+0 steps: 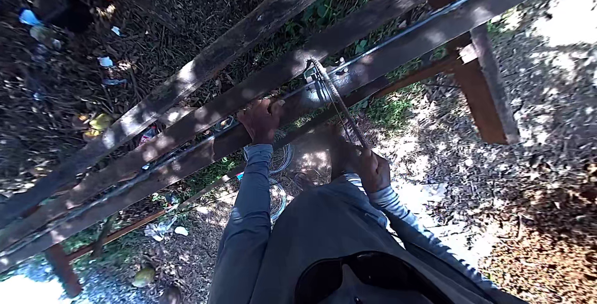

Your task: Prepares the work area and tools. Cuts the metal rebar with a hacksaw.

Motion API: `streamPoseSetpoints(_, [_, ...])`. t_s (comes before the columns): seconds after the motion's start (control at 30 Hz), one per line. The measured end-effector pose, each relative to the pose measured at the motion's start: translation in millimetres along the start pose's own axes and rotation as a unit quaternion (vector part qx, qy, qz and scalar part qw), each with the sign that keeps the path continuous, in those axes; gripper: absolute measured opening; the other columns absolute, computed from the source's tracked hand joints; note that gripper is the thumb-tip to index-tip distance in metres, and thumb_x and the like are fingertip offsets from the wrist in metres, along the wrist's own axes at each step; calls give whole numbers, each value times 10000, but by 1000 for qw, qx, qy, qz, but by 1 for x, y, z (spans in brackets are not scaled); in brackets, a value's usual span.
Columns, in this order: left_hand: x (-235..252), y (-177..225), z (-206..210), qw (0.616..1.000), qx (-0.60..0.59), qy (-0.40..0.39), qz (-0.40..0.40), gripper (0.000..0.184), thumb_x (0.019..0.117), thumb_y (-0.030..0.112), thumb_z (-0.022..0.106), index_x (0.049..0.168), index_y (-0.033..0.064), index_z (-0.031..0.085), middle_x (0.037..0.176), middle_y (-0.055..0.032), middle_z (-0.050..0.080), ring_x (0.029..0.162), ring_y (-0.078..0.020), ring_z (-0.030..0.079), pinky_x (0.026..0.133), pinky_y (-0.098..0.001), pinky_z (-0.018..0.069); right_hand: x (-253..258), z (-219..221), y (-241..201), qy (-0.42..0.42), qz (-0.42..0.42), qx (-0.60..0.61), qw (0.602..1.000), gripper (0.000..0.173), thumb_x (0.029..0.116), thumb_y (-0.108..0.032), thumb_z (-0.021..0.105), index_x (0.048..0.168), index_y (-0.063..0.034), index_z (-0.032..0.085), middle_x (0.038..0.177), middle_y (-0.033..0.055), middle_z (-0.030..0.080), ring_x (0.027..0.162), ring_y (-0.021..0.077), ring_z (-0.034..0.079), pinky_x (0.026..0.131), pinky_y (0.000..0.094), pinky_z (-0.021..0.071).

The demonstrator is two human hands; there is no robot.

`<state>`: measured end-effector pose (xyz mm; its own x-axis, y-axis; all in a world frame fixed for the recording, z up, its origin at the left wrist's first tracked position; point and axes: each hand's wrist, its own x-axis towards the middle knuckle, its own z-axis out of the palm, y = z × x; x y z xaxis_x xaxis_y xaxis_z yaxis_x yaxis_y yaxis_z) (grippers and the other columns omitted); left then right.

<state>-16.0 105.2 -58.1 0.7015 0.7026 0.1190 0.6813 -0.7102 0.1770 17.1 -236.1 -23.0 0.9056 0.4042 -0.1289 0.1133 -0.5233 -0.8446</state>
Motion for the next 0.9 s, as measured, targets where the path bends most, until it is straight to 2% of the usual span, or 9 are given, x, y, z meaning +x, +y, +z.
streamPoseSetpoints(0.17, [0,0,1,1000,3,-8,-8,611,955,776,394,1000,274,739,944,4,713,958,-252,656,969,-586,413,120,55,-54,-7,15,-46,999,696,1085,-523,231,799,-22,620,650,113,565,620,268,606,603,531,506])
streamPoseSetpoints(0.27, [2,0,0,1000,8,4,-6,615,954,777,393,987,272,744,932,2,712,943,-247,660,960,-591,417,148,70,-62,18,-24,-18,999,637,1089,-510,254,745,-70,560,618,68,517,584,225,568,570,484,471])
streamPoseSetpoints(0.4, [-1,-1,2,1000,14,27,5,608,954,767,412,946,247,728,894,4,704,917,-249,657,936,-570,428,144,71,-58,23,-31,-7,999,648,1098,-493,238,781,-53,592,644,93,545,627,248,596,619,502,492])
streamPoseSetpoints(0.5, [-4,-1,1,1000,8,27,3,606,955,763,421,954,245,735,896,3,705,918,-247,659,929,-572,432,127,66,-48,30,-41,-2,999,690,1097,-524,209,806,-49,618,634,93,542,607,247,589,598,508,491])
streamPoseSetpoints(0.6, [-2,0,0,1000,0,23,6,609,953,771,413,975,258,741,904,1,705,928,-246,656,941,-572,423,68,44,-12,1,-23,6,1000,738,1065,-611,169,805,-65,593,589,68,504,524,221,541,509,483,480])
streamPoseSetpoints(0.67, [-4,-1,1,1000,-1,20,3,615,952,771,413,963,248,736,896,-12,691,923,-259,651,943,-588,419,21,24,13,-5,5,22,1000,771,1037,-670,185,792,-78,614,575,28,500,512,174,525,508,447,486])
streamPoseSetpoints(0.73, [-5,-1,2,1000,2,22,-2,605,954,764,414,961,254,739,913,-8,697,931,-246,652,958,-577,411,-2,8,10,4,4,20,1000,761,1049,-659,189,771,-86,605,564,-1,476,499,137,496,495,404,458])
streamPoseSetpoints(0.8, [-3,-2,4,1000,5,30,1,597,959,757,415,961,256,738,913,-1,704,926,-235,655,948,-564,411,12,4,-15,2,1,-20,1000,762,1056,-635,180,766,-73,605,555,8,465,493,147,494,486,408,449])
streamPoseSetpoints(0.9, [-3,-2,4,1000,10,28,3,594,961,757,407,962,264,739,909,13,706,916,-218,656,943,-546,419,82,36,-51,-11,10,-66,998,718,1071,-553,215,783,-22,602,613,104,538,583,264,582,564,520,491])
